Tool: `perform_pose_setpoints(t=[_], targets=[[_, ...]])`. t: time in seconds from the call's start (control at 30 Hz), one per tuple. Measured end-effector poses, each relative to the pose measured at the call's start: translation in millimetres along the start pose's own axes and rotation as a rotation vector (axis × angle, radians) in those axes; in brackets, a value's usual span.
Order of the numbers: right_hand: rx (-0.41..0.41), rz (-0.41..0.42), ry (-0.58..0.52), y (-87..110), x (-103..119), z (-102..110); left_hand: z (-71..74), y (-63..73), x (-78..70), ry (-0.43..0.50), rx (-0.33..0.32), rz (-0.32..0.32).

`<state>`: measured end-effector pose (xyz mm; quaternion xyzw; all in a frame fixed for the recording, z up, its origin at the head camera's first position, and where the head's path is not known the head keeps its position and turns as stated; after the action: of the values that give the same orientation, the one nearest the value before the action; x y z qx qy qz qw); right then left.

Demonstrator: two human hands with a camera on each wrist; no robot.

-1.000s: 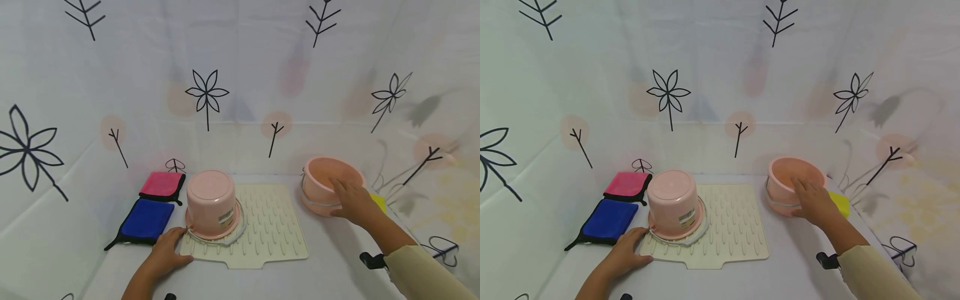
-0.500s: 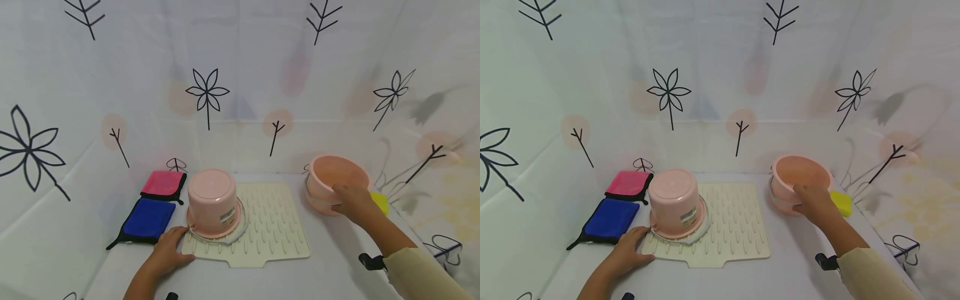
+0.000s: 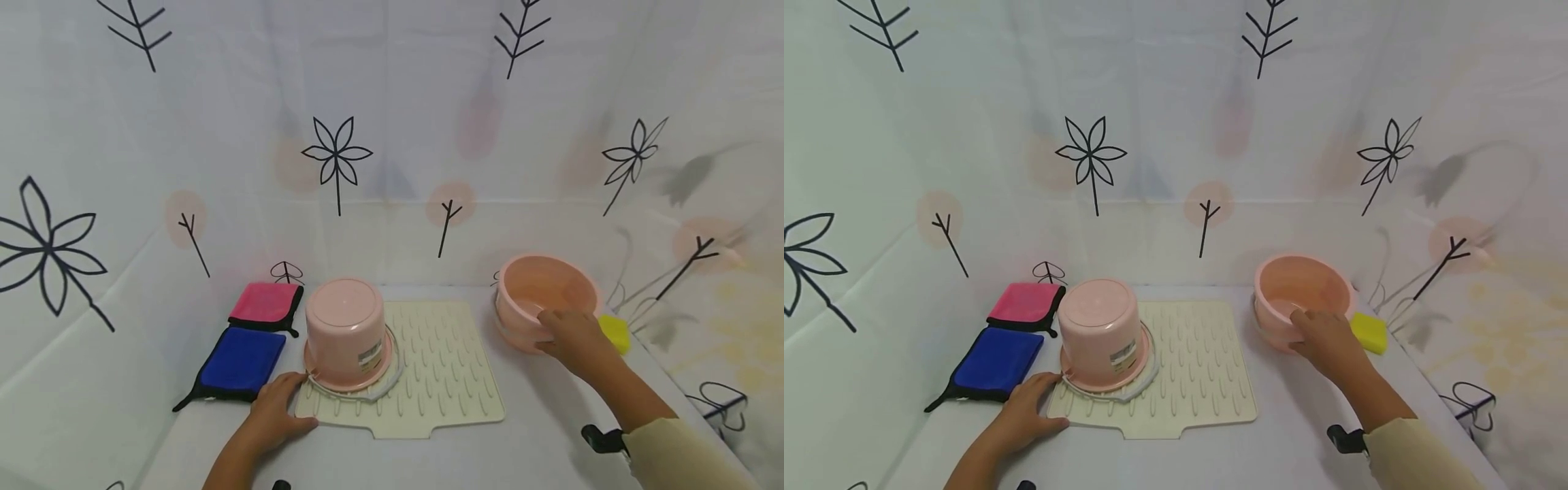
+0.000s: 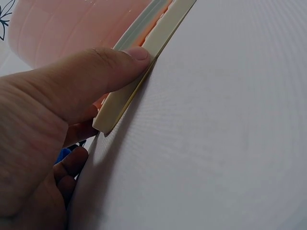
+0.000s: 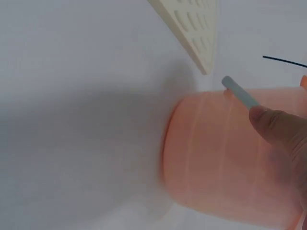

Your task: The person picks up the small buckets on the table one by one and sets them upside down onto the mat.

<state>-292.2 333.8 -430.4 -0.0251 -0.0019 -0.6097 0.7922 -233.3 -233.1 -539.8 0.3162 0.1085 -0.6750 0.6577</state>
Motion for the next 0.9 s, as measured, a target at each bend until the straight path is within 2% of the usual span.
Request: perform_pose_setpoints(t=[0.17, 0.37, 0.73, 0.9], targets=[[-0.106, 0.06, 0.032, 7.6, 5, -9, -2.5, 1.3, 1.9, 0.014, 0.004, 0.0], [-0.191, 0.105, 0.042, 12.6, 12, -14, -0.4, 0.7, -0.3, 0.008, 0.002, -0.007], [-0.274, 0.12, -0.023, 21.5, 26, -15, -1.4, -0.7, 0.9, -0.009, -0.006, -0.005], [-0.313, 0.096, -0.105, 23.8, 29, -20, -1.2, -0.5, -0.9, -0.012, -0.003, 0.002]])
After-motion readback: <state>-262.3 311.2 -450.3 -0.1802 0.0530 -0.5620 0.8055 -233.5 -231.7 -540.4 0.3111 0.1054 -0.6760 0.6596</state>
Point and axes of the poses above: each hand's wrist, its own y-axis away from the middle knuckle, its own z-axis out of the back of the hand, x = y × z, the point moved 1 cm from there along -y, towards the middle knuckle, and after that the axes turned 8 degrees about x, right-handed, at the moved point
